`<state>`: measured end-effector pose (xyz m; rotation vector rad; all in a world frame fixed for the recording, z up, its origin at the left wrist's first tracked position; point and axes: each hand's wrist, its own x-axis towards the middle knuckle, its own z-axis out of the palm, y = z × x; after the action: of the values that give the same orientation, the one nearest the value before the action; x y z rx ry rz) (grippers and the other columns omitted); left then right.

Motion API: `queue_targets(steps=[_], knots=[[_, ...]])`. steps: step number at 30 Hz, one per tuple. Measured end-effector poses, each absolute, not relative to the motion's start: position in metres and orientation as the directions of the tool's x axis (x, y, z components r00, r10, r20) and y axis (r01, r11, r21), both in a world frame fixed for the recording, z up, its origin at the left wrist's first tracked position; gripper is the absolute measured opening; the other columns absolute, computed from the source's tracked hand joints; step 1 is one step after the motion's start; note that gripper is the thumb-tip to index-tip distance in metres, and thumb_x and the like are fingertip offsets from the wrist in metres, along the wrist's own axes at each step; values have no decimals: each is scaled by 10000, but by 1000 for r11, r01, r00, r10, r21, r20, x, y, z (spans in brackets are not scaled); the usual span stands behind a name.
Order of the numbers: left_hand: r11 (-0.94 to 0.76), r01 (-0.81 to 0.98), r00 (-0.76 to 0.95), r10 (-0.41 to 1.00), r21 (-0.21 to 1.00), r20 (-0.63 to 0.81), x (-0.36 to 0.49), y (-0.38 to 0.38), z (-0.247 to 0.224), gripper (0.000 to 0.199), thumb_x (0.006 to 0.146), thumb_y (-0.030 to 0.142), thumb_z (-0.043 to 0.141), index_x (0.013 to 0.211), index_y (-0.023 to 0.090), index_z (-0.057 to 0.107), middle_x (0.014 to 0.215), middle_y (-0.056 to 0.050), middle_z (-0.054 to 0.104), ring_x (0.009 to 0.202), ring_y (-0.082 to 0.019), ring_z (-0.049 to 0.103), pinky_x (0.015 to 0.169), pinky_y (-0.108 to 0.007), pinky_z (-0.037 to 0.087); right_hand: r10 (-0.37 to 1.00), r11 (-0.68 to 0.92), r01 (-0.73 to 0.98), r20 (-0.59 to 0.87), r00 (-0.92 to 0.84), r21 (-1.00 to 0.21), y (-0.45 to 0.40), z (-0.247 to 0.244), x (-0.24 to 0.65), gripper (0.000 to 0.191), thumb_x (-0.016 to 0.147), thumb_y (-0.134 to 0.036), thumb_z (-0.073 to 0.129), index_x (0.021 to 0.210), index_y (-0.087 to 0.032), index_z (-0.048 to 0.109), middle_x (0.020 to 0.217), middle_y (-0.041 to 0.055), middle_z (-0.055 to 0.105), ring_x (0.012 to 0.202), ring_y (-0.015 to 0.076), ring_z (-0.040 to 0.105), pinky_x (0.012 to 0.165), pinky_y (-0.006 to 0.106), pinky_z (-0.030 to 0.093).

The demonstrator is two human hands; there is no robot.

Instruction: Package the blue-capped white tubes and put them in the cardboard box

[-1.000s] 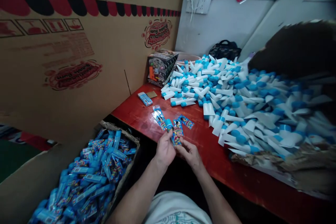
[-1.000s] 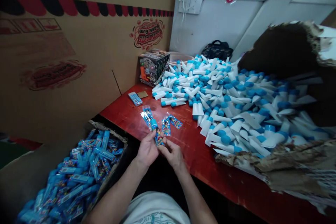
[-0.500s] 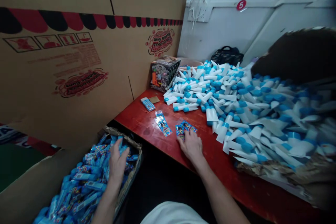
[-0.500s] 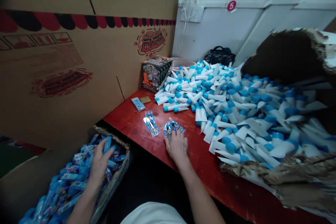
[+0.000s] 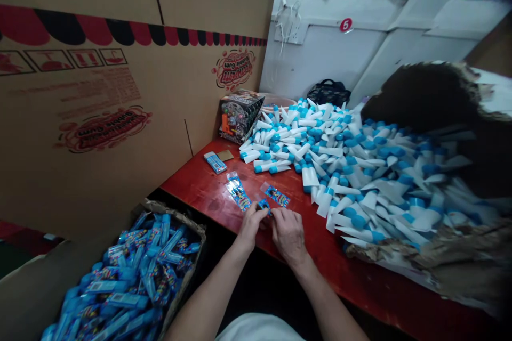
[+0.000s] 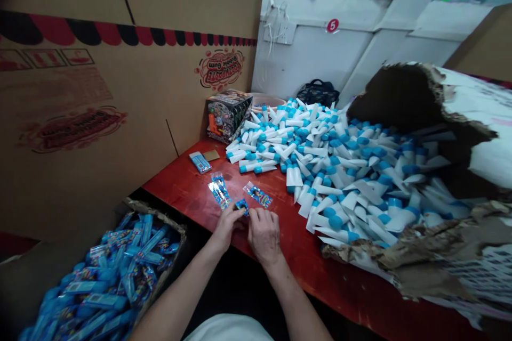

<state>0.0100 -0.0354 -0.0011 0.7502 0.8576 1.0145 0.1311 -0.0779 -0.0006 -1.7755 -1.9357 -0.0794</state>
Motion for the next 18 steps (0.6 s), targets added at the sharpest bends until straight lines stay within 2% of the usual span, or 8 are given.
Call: queue_targets(steps=[3,5,6,8,10,14,18], knots=[[353,-510,299,928,785,-224,22,-30,0,229,692,300,675,877,167,648,719,-11,650,595,-137,573,544,-233,406,924,157,738,362,126,-656,-78,-5,140,376,872,-299,497,1225,-173,527,1132,124,608,1018,254,551,840,361,400],[365,-569,298,927,737,-228,25,-31,2,257,678,289,691,896,157,657,763,-29,672,615,-144,590,569,-247,429,949,129,485,251,194,-865,-74,-13,148,452,827,-382,562,1232,-185,524,1165,106,608,1016,245,571,809,334,444],[367,-587,293,927,722,-234,26,-32,2,253,669,285,704,879,152,661,769,-33,676,621,-146,594,577,-251,437,960,98,368,184,209,-925,-72,-17,151,429,808,-416,582,1170,-186,567,1107,86,637,961,234,591,782,321,458],[373,-601,295,926,707,-237,27,-34,3,245,659,281,723,856,147,667,774,-37,679,634,-148,598,582,-251,442,971,33,193,78,226,-981,-68,-25,153,346,779,-452,609,990,-180,645,903,38,680,808,203,607,726,299,465],[386,-593,324,918,706,-229,27,-34,3,261,664,286,730,876,143,674,782,-44,683,637,-146,596,574,-245,435,966,16,88,38,257,-996,-64,-29,152,304,750,-462,633,841,-174,668,745,6,665,704,181,586,685,286,459],[411,-590,356,905,695,-234,33,-30,0,279,674,300,741,894,142,674,793,-45,680,612,-130,574,556,-234,422,957,43,-58,25,288,-997,-57,-26,145,338,733,-490,649,869,-184,688,787,17,677,731,188,590,684,290,464],[360,-614,303,929,702,-211,41,-23,-1,237,688,311,731,844,149,657,734,-22,663,573,-122,557,536,-232,417,955,-19,-161,-65,290,-987,-51,-20,146,411,708,-541,666,874,-166,683,688,19,645,577,146,534,528,251,417]])
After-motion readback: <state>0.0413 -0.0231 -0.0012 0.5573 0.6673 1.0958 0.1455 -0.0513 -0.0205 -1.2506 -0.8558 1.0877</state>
